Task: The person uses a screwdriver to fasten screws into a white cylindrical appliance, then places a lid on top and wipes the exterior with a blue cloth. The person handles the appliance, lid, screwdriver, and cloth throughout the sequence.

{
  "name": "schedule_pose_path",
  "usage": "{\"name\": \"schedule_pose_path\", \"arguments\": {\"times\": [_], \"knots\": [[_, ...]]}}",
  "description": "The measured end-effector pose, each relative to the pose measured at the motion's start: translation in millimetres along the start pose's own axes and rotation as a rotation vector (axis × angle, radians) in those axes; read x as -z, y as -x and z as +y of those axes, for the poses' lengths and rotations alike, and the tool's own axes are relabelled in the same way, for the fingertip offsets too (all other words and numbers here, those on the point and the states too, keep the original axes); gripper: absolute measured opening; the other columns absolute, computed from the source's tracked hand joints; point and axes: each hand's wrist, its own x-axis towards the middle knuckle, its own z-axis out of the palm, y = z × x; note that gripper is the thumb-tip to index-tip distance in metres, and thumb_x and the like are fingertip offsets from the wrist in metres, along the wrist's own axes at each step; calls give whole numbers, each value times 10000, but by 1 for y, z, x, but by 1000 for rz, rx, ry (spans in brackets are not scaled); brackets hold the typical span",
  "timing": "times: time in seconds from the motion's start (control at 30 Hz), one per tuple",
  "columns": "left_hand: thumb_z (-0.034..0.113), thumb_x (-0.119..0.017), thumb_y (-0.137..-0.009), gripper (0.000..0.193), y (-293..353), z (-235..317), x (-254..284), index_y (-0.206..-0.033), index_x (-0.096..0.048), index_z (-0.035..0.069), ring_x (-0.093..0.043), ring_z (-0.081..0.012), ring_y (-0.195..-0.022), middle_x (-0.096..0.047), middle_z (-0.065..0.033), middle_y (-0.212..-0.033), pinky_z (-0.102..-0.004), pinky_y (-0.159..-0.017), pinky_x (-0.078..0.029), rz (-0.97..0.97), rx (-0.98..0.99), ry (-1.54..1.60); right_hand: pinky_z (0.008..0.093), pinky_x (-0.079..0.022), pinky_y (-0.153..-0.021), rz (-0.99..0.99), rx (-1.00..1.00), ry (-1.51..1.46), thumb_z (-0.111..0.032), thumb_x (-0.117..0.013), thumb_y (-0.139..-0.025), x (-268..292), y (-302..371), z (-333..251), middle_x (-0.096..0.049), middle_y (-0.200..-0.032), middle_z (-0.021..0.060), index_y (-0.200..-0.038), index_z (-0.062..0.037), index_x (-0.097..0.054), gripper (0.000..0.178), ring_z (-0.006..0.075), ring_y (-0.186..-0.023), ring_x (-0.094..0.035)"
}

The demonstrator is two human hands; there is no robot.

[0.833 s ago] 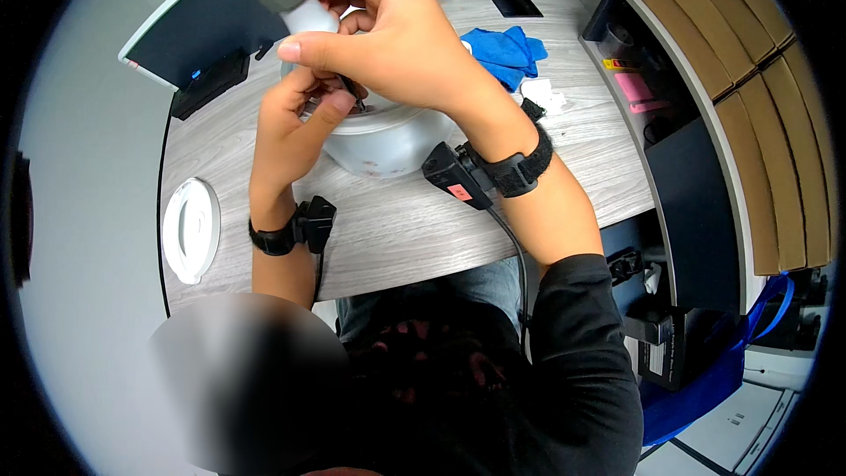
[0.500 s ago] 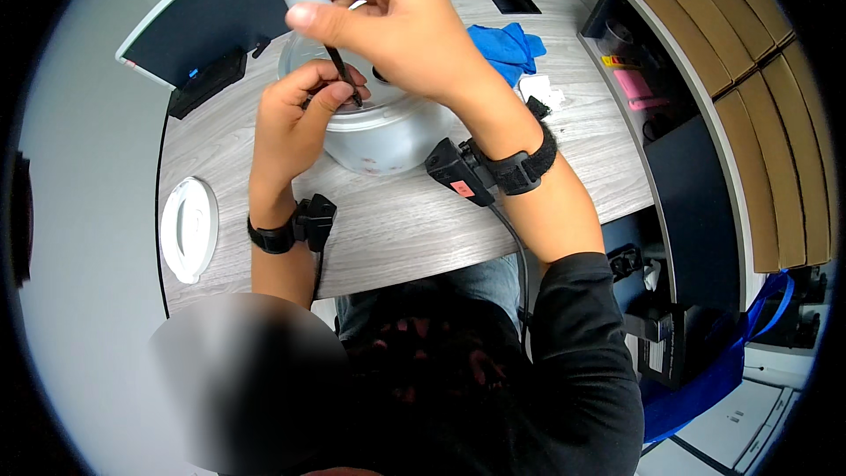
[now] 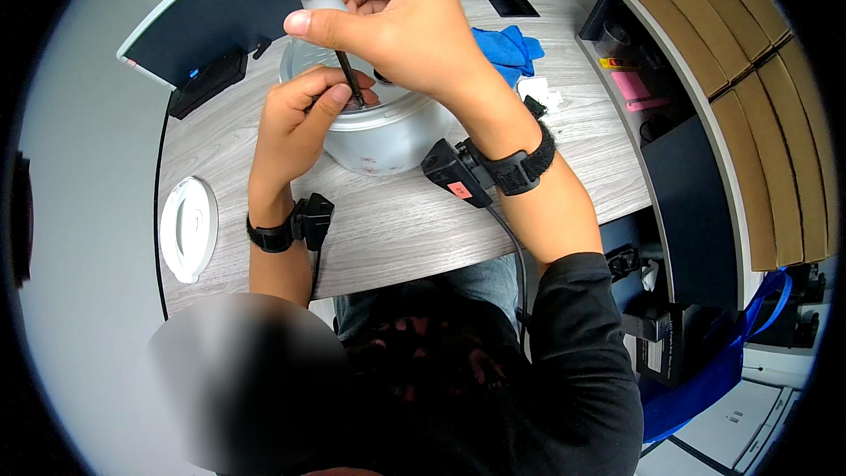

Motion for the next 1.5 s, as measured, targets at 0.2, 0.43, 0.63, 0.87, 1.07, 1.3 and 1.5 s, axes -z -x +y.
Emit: {"name": "schedule_pose_path", "arguments": {"times": [0.2, 0.43, 0.63, 0.87, 1.07, 1.3, 1.5], "knots": [[-9, -705, -859, 226, 0, 6, -2, -1080, -740, 24, -731, -188, -856, -733, -94, -923, -288, -786, -583, 6, 1, -38, 161, -467, -630, 73, 119, -119, -31, -792, -848, -4, -3, 11, -621, -883, -8, -990, -28, -607, 233, 12, -734, -560], [-68, -699, -812, 341, 1, 7, 1, -1141, -716, 20, -706, -167, -882, -731, -98, -980, -283, -806, -555, -17, -26, -133, 175, -482, -659, 223, 152, -92, -80, -765, -883, 1, 4, -2, -642, -933, 1, -1056, -23, -630, 227, 38, -774, -591], [-30, -772, -736, 474, 4, 16, 7, -1197, -702, 53, -662, -206, -1010, -708, -100, -1126, -322, -884, -531, -36, -96, -209, 242, -483, -744, 170, 104, 63, -194, -722, -907, 19, 41, 3, -681, -906, 37, -1010, -16, -682, 209, 97, -819, -614], [-4, -806, -695, 497, 9, 1, 46, -1176, -710, 74, -608, -293, -1183, -677, -109, -1233, -396, -1019, -483, -47, -169, -321, 334, -478, -885, 82, -36, 202, -187, -736, -850, 0, 79, 23, -705, -988, 62, -1015, -38, -728, 223, 180, -954, -630], [66, -795, -710, 526, 15, -28, 77, -1225, -688, 74, -504, -331, -1357, -653, -102, -1306, -475, -1151, -367, -85, -109, -339, 340, -466, -879, 20, 8, 350, -152, -752, -802, 0, 81, 33, -686, -1000, 82, -1000, -30, -739, 233, 202, -972, -610], [96, -813, -704, 486, 14, -38, 82, -1178, -710, 74, -503, -319, -1353, -669, -83, -1272, -475, -1152, -362, -105, -108, -278, 331, -457, -875, 9, -10, 345, -145, -752, -785, 4, 83, 34, -685, -993, 77, -1000, -37, -741, 241, 204, -965, -613], [172, -884, -606, 496, 11, -36, 74, -1074, -743, 85, -558, -290, -1256, -701, -47, -1162, -448, -1103, -398, -89, -129, -299, 325, -446, -876, 62, -12, 272, -162, -753, -759, 10, 85, 36, -694, -990, 63, -975, -54, -746, 241, 190, -942, -606]]}}
